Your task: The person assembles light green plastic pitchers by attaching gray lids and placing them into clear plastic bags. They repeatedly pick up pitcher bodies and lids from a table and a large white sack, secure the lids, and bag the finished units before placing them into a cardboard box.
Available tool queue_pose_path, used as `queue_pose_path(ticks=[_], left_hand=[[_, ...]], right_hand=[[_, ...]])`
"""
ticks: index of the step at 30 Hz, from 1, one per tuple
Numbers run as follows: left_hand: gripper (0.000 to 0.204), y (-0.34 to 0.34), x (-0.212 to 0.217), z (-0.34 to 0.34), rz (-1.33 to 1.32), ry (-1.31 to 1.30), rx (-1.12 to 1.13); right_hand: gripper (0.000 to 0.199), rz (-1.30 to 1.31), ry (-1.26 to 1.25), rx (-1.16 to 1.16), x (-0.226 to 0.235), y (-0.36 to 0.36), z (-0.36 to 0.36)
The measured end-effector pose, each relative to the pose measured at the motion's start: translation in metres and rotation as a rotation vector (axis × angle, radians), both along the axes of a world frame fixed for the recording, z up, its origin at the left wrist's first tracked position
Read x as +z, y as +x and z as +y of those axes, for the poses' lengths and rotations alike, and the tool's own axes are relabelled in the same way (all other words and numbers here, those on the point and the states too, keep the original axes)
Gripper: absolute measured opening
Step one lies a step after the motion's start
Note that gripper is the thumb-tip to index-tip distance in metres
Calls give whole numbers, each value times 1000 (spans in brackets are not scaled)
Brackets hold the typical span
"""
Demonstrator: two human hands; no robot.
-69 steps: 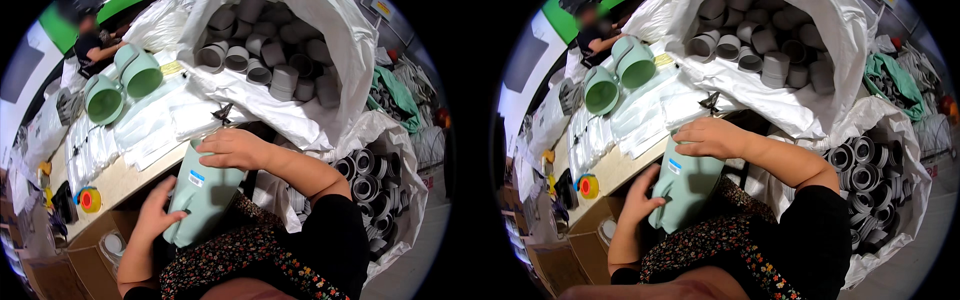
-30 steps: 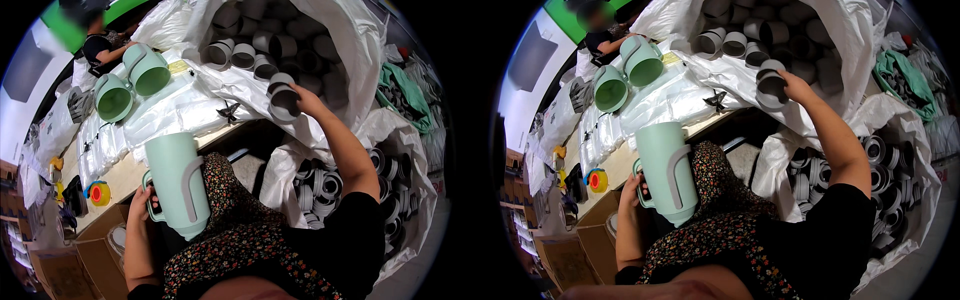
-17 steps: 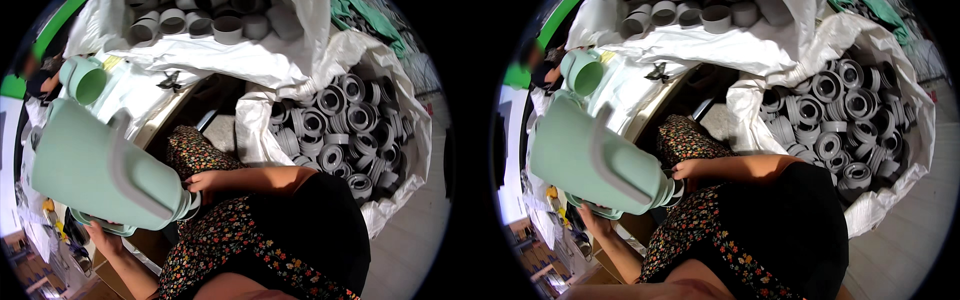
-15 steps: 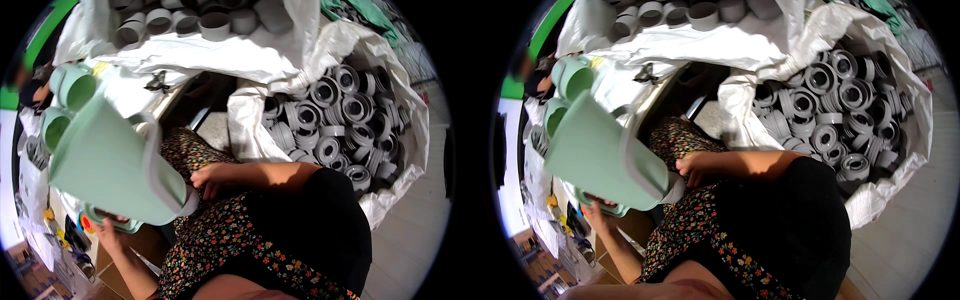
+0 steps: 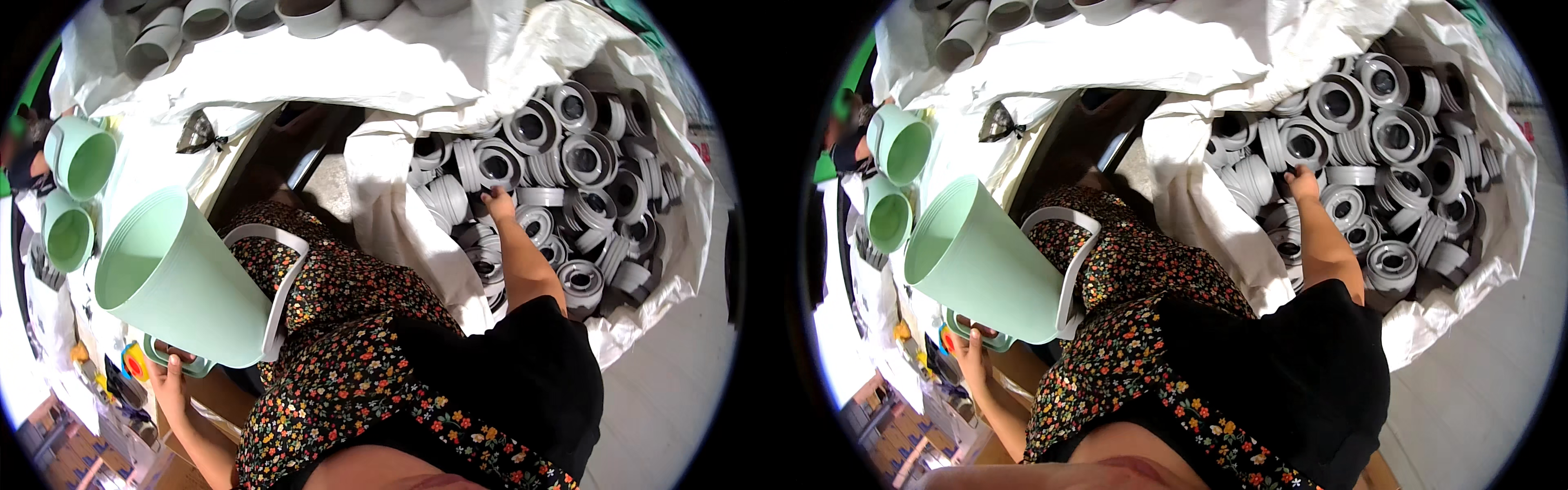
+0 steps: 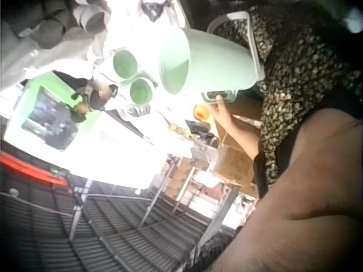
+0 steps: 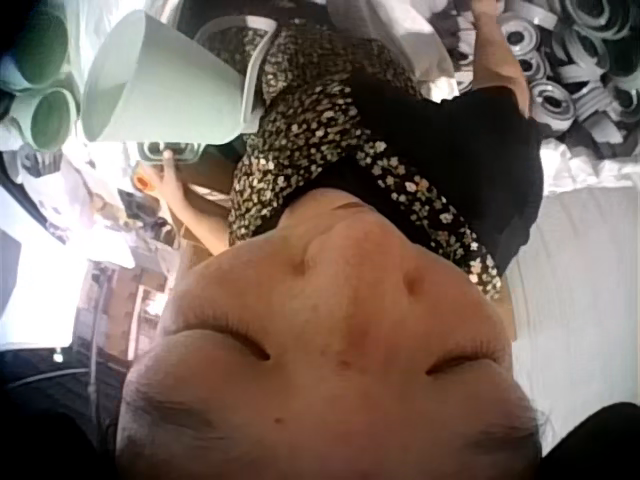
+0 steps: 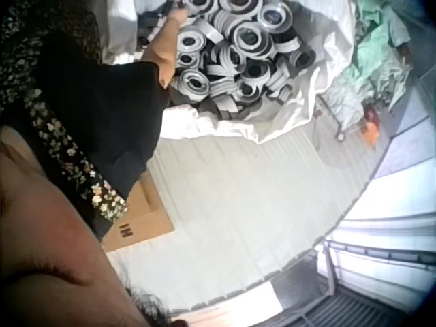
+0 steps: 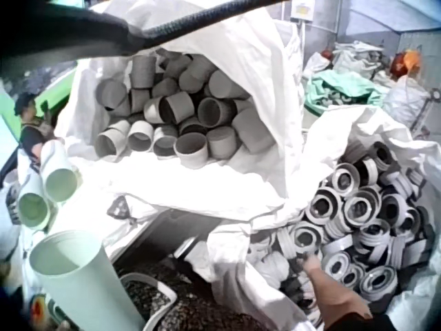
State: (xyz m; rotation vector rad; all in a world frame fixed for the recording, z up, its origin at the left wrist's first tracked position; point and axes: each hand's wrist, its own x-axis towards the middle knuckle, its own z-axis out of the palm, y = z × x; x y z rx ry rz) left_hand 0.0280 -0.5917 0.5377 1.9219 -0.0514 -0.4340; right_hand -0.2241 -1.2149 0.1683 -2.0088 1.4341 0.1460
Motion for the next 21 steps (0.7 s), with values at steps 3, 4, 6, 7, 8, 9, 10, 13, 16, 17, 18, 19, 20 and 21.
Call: queue_pose_path(ticks=[3, 4, 6, 7, 8, 9, 10, 13, 16, 17, 18, 19, 20, 21], left_hand=[[55, -19, 2, 4, -15, 23, 164], [57, -17, 4, 4, -10, 38, 154], [46, 15, -3, 2, 116, 31, 82], [41, -18, 8, -6, 0, 81, 160], [45, -34, 17, -2, 3, 86, 159], [47, 16, -5, 1, 59, -45, 44], [49, 10, -4, -8, 52, 3, 28], [48, -21, 17, -13, 14, 10, 66], [46, -21, 21, -13, 51, -8, -9], [44, -25, 24, -12, 56, 7, -46], [42, -27, 28, -12, 66, 22, -92], [39, -28, 34, -19, 71, 33, -152], [38, -26, 36, -29, -82, 71, -252], [38, -25, 36, -39, -145, 101, -355]], right_hand=[[68, -191, -104, -6, -45, 60, -17], [71, -216, -102, -47, -59, 75, -21], [76, -171, 96, -278, -112, 31, -59], [75, 148, 6, 83, -82, 96, -14], [71, 298, -19, 164, -59, 119, -2], [68, 304, -402, 446, -115, 18, -87], [72, 140, -77, 253, -117, 30, -61], [91, -136, 219, 26, -24, 77, -15], [73, -258, 127, 93, 50, 60, 0], [66, -286, 294, 156, 98, 68, 14], [59, -306, 459, 209, 154, 74, 30], [54, -423, 442, 271, 201, 81, 52], [48, -537, 422, 329, 242, 89, 73], [50, -649, 467, 400, 275, 98, 90]])
